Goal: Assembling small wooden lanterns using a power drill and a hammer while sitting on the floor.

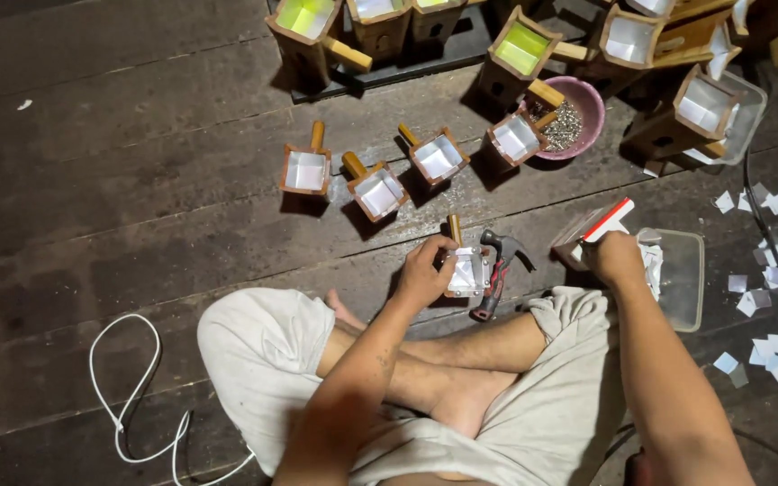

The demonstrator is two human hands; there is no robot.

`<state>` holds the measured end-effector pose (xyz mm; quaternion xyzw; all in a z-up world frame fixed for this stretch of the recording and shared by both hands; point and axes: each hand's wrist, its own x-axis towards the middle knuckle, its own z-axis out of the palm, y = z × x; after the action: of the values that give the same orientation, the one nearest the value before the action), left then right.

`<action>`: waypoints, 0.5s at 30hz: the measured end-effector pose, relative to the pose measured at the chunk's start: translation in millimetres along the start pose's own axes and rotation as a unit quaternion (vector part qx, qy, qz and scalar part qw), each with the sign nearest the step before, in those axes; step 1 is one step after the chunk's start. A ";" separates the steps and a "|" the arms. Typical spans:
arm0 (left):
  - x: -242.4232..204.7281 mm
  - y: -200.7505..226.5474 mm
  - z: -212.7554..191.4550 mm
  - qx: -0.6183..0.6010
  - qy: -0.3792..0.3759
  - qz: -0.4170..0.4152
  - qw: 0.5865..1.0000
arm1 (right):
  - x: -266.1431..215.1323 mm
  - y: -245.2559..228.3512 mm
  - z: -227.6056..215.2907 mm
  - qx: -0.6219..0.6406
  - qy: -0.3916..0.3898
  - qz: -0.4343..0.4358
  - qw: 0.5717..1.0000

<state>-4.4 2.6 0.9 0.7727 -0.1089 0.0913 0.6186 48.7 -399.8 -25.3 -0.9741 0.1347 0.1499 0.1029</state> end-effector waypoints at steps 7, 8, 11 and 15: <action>1.4 -1.4 2.0 -0.019 0.011 -0.029 0.999 | -26.4 -37.1 -30.4 -0.051 -0.022 -0.030 0.998; 1.1 -0.8 3.2 -0.019 0.014 -0.023 0.999 | -37.7 -46.7 -38.8 -0.034 -0.018 -0.006 0.999; -0.1 -3.4 3.2 -0.012 0.010 -0.011 1.000 | -75.4 -101.8 -89.8 0.046 -0.033 0.029 0.998; 2.5 -1.1 3.6 -0.013 0.015 -0.002 1.000 | -22.0 -25.0 -17.7 -0.009 -0.018 0.059 0.998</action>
<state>-1.7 -0.8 -0.2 0.7634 -0.0994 0.0997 0.6303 40.5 -375.5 2.2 -0.9625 0.1886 0.1741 0.0877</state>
